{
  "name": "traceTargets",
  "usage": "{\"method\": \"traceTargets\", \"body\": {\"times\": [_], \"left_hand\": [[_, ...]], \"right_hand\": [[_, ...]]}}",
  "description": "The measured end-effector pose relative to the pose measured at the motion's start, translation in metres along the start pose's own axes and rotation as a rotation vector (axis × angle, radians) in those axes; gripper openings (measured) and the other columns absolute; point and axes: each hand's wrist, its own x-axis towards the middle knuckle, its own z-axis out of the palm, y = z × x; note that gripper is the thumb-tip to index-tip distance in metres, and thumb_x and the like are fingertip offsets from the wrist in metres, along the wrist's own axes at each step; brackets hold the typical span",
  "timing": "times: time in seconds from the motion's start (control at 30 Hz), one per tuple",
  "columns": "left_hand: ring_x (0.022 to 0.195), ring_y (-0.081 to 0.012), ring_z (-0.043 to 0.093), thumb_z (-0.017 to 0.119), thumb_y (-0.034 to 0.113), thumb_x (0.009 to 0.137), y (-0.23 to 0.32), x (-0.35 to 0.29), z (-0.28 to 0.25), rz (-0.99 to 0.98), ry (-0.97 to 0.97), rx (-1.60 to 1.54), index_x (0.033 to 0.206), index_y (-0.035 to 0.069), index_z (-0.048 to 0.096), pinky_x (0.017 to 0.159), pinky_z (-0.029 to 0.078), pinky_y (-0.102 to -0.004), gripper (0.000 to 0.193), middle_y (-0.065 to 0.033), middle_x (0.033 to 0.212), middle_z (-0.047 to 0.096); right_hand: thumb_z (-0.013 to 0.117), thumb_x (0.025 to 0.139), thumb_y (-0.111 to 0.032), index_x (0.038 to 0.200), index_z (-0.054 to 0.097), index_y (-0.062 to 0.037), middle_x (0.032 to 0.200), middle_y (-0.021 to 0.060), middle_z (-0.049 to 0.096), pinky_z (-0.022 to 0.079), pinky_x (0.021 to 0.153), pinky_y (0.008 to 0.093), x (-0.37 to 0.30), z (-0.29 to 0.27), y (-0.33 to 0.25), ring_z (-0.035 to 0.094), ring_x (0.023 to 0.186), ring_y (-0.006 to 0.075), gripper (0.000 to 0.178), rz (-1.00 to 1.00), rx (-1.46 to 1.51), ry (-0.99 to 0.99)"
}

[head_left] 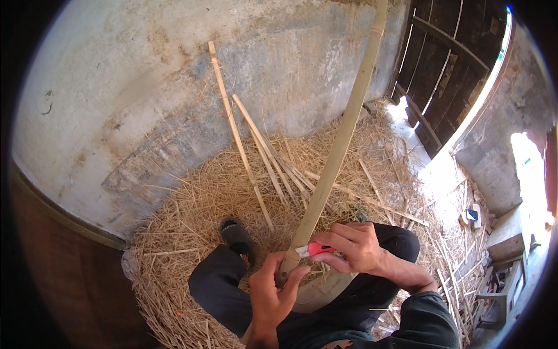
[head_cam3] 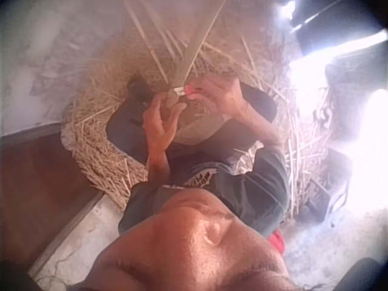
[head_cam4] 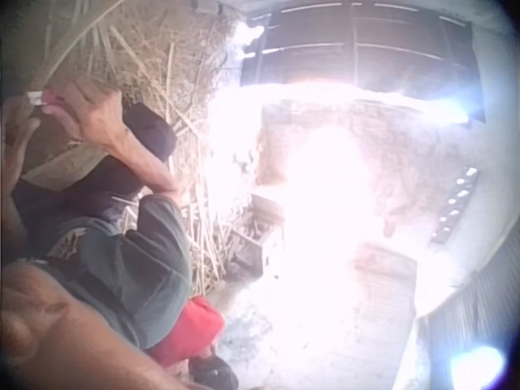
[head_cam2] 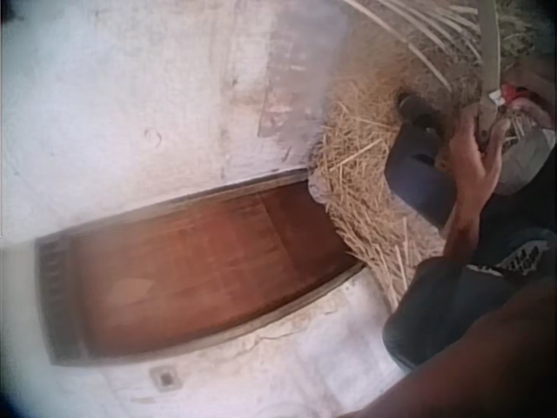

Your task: The person sits on a hay-covered floor and uses a red utility knife to shave the surface of a long bamboo stick. They hold the stick with their left hand and scrape the knife along its length with their right hand, rotating the stick to work on different sides.

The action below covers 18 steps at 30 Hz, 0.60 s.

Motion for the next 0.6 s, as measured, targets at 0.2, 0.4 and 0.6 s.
{"method": "traceTargets", "body": {"times": [0.2,0.4,0.6], "left_hand": [[0.063,-0.0074,0.06,0.082,0.019,0.099,0.002,-0.001,0.002,-0.07,-0.038,-0.024,0.114,-0.002,0.069,0.057,0.047,-0.0274,0.029,-0.0072,0.076,0.07],[0.064,-0.0068,0.061,0.08,0.018,0.1,0.003,-0.005,0.002,-0.104,-0.087,0.01,0.113,-0.003,0.069,0.057,0.047,-0.0275,0.026,-0.0075,0.076,0.07],[0.065,-0.002,0.051,0.075,0.02,0.104,-0.005,-0.011,0.001,-0.144,-0.127,-0.091,0.111,-0.001,0.071,0.058,0.038,-0.0227,0.022,0.0003,0.076,0.065]], "right_hand": [[0.088,0.085,-0.035,0.112,0.077,-0.011,0.075,-0.0006,0.06,0.051,0.049,0.0331,0.0,-0.003,-0.001,0.066,0.056,0.0187,0.037,-0.002,-0.056,0.022],[0.089,0.085,-0.033,0.11,0.079,-0.0121,0.075,-0.0002,0.063,0.051,0.049,0.0331,0.002,-0.017,0.007,0.064,0.057,0.0182,0.034,0.086,-0.127,0.076],[0.087,0.089,-0.024,0.107,0.08,-0.0105,0.081,0.0025,0.071,0.053,0.052,0.0331,0.006,-0.027,0.023,0.068,0.06,0.0181,0.024,0.143,-0.127,0.19]]}}
